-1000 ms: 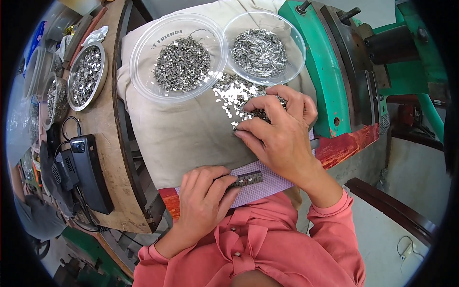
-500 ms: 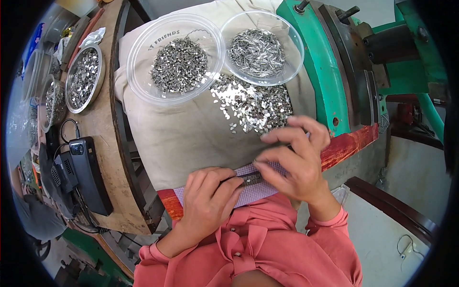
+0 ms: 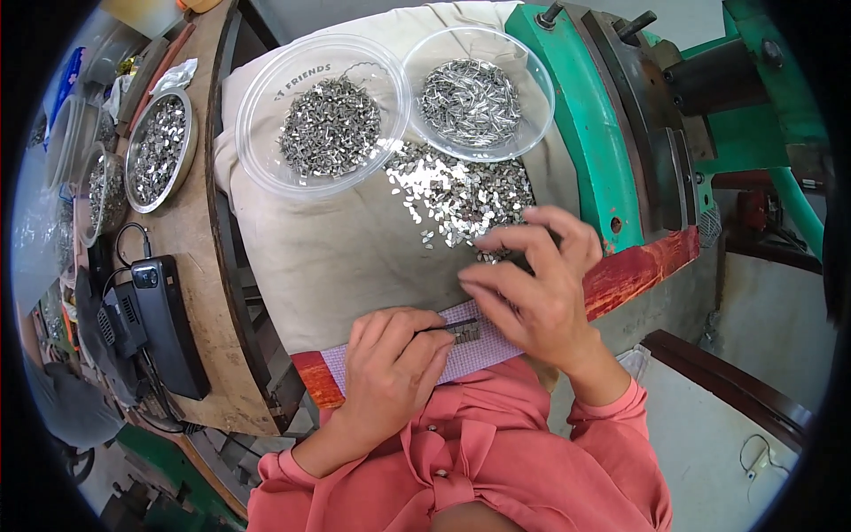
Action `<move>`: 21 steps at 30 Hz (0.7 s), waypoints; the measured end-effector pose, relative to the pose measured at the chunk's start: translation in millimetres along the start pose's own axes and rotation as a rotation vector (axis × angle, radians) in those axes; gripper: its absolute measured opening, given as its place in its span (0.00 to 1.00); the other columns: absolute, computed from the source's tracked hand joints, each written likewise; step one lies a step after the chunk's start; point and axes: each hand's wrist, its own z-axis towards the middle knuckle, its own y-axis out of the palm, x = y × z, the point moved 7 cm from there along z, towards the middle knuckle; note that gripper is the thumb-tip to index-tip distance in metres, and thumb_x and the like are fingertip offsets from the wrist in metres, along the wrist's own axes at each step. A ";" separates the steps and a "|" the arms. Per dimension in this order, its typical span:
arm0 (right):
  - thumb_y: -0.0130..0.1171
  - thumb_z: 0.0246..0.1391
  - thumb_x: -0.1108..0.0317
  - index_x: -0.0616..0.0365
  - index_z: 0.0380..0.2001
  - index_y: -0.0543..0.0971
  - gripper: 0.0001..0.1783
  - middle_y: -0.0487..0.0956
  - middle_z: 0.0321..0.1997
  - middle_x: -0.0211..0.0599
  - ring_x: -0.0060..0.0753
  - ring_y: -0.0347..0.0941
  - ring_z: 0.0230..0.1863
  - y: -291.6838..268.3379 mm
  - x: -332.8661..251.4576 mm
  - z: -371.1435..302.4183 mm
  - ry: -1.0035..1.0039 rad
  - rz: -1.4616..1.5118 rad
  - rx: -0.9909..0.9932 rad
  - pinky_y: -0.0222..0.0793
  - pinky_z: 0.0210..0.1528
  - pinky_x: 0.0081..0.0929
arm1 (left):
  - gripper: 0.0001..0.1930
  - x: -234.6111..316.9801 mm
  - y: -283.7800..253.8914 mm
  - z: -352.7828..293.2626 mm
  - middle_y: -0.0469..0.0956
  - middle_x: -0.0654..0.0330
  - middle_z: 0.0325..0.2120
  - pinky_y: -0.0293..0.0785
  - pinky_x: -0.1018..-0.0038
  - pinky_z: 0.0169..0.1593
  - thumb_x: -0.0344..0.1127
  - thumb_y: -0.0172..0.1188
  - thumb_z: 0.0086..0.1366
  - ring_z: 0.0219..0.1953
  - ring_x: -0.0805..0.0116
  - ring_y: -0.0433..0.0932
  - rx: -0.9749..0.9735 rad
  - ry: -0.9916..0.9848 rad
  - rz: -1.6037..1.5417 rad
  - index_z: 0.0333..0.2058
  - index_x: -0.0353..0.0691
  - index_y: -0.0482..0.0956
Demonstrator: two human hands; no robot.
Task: The person inserts small metal pieces into a slotted fixture by hand, compresses the fixture using a mechanical press, and places additional metal pieces into the fixture.
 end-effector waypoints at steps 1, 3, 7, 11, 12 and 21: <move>0.71 0.40 0.64 0.42 0.27 0.84 0.08 0.77 0.45 0.18 0.41 0.64 0.57 2.6 -0.1 7.2 -0.026 -0.018 0.002 0.48 0.57 0.44 | 0.12 0.1 0.2 -0.5 0.79 0.62 0.36 0.68 0.66 0.43 0.28 0.71 0.48 0.39 0.60 0.77 0.000 -0.001 0.000 0.32 0.42 0.79; 0.72 0.40 0.64 0.43 0.27 0.84 0.08 0.78 0.44 0.18 0.42 0.65 0.57 8.1 -0.9 20.1 -0.027 -0.031 -0.004 0.48 0.58 0.44 | 0.13 -3.9 1.5 -1.4 0.79 0.61 0.37 0.66 0.65 0.43 0.29 0.72 0.48 0.39 0.59 0.76 -0.007 -0.067 -0.027 0.33 0.42 0.78; 0.73 0.39 0.62 0.45 0.25 0.83 0.08 0.78 0.43 0.18 0.42 0.65 0.58 21.3 -8.4 35.0 -0.023 -0.059 -0.030 0.47 0.57 0.46 | 0.15 -4.3 1.5 -2.8 0.78 0.61 0.39 0.66 0.64 0.44 0.31 0.73 0.48 0.40 0.59 0.75 -0.032 -0.063 -0.017 0.35 0.42 0.78; 0.73 0.38 0.61 0.46 0.23 0.82 0.08 0.78 0.44 0.19 0.42 0.64 0.59 26.2 -12.6 39.0 -0.030 -0.106 -0.061 0.46 0.58 0.47 | 0.16 -3.7 2.5 -3.4 0.78 0.61 0.40 0.65 0.64 0.45 0.32 0.73 0.48 0.41 0.59 0.75 -0.048 -0.042 0.000 0.35 0.42 0.77; 0.73 0.38 0.62 0.46 0.23 0.83 0.08 0.78 0.44 0.19 0.42 0.64 0.59 26.2 -12.8 39.9 -0.024 -0.111 -0.069 0.46 0.58 0.47 | 0.16 -4.1 2.3 -3.2 0.78 0.61 0.40 0.65 0.64 0.45 0.32 0.73 0.49 0.41 0.59 0.75 -0.048 -0.048 -0.006 0.36 0.42 0.77; 0.72 0.36 0.68 0.45 0.24 0.83 0.08 0.79 0.45 0.18 0.43 0.65 0.59 22.8 -6.7 32.9 0.007 -0.045 -0.079 0.46 0.58 0.46 | 0.12 0.8 6.0 2.4 0.77 0.63 0.39 0.67 0.64 0.46 0.33 0.69 0.52 0.41 0.62 0.75 -0.048 -0.010 0.043 0.35 0.42 0.78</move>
